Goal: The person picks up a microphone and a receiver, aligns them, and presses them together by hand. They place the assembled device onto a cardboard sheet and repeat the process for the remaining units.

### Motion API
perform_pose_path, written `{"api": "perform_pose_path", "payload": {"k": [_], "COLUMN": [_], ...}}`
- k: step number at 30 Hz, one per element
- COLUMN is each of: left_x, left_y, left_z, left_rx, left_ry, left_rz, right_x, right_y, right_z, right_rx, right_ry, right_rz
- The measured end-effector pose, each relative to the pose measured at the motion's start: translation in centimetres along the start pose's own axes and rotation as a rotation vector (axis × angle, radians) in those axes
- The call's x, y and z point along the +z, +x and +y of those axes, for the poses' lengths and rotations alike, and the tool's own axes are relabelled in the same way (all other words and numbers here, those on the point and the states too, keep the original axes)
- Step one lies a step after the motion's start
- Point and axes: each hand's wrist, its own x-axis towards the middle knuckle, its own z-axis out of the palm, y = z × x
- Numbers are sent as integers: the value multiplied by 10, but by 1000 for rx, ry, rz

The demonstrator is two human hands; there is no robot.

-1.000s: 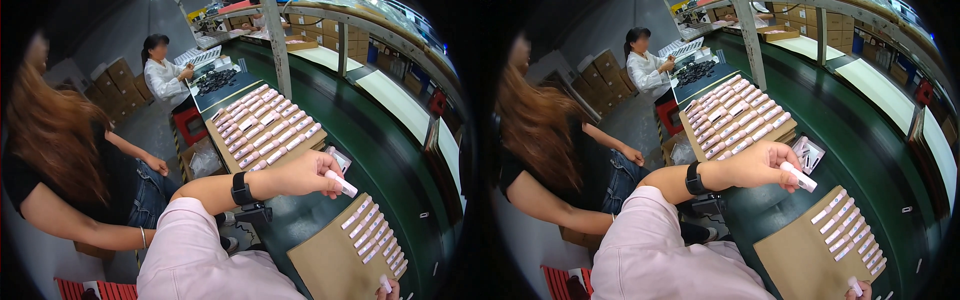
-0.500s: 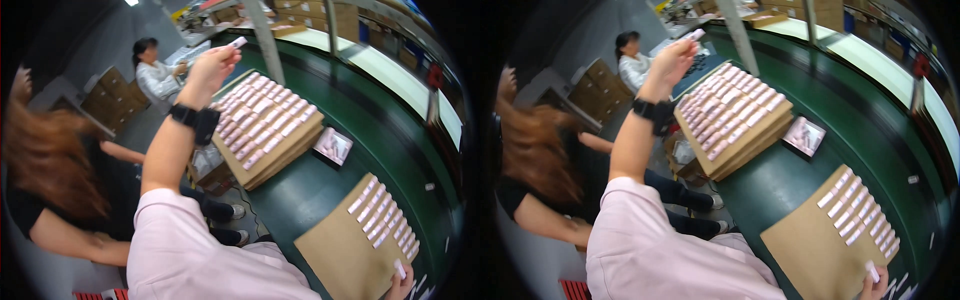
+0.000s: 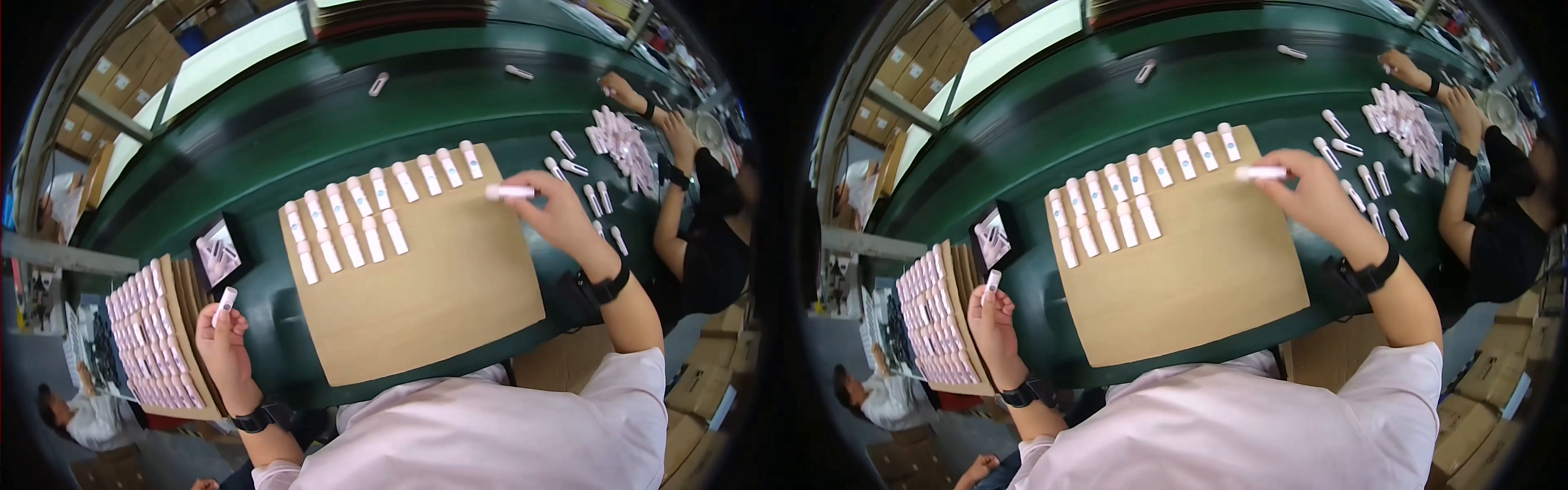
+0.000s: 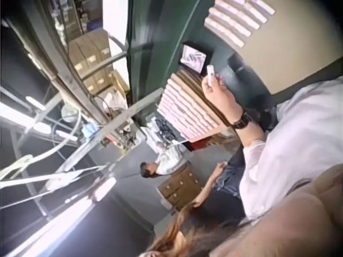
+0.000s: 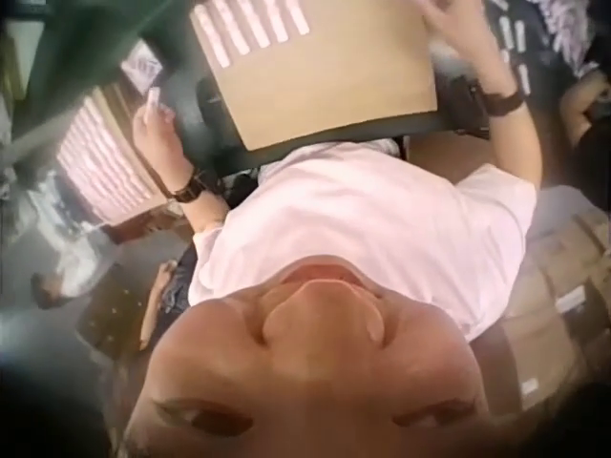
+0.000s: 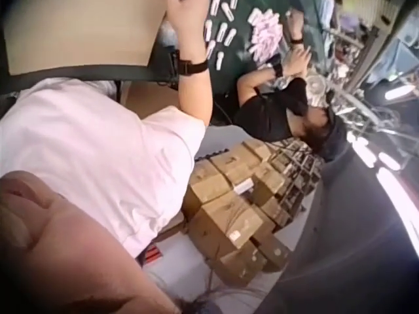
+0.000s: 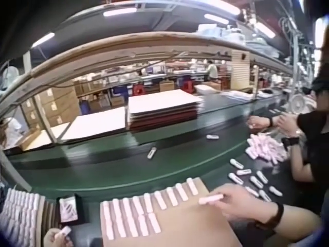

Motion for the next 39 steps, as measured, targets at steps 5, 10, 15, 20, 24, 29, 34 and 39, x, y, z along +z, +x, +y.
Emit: {"api": "perform_pose_path", "payload": {"k": [5, 10, 15, 20, 24, 29, 34, 39], "left_x": [-6, -9, -17, -19, -9, -8, -9, -17], "left_y": [5, 5, 7, 5, 6, 6, 9, 8], "left_z": [-33, -54, -60, -57, -57, -58, -59, -61], "left_rx": [-74, 96, 50, 22, 6, -10, -35, -56], "left_ry": [22, 373, 321, 273, 281, 271, 250, 216], "left_rz": [19, 23, 73, 91, 92, 113, 79, 8], "right_x": [-28, -22, -27, -42, -56, -54, -44, -53], "right_y": [16, 21, 39, 106, 178, 260, 305, 337], "right_z": [35, 81, 80, 76, 109, 171, 238, 221], "right_rx": [291, -38, -36, -89, -99, 57, 150, -90], "right_ry": [-324, -675, -743, -693, -769, -908, -893, -879], "right_rz": [171, 194, 116, 151, 158, 149, 59, -120]}}
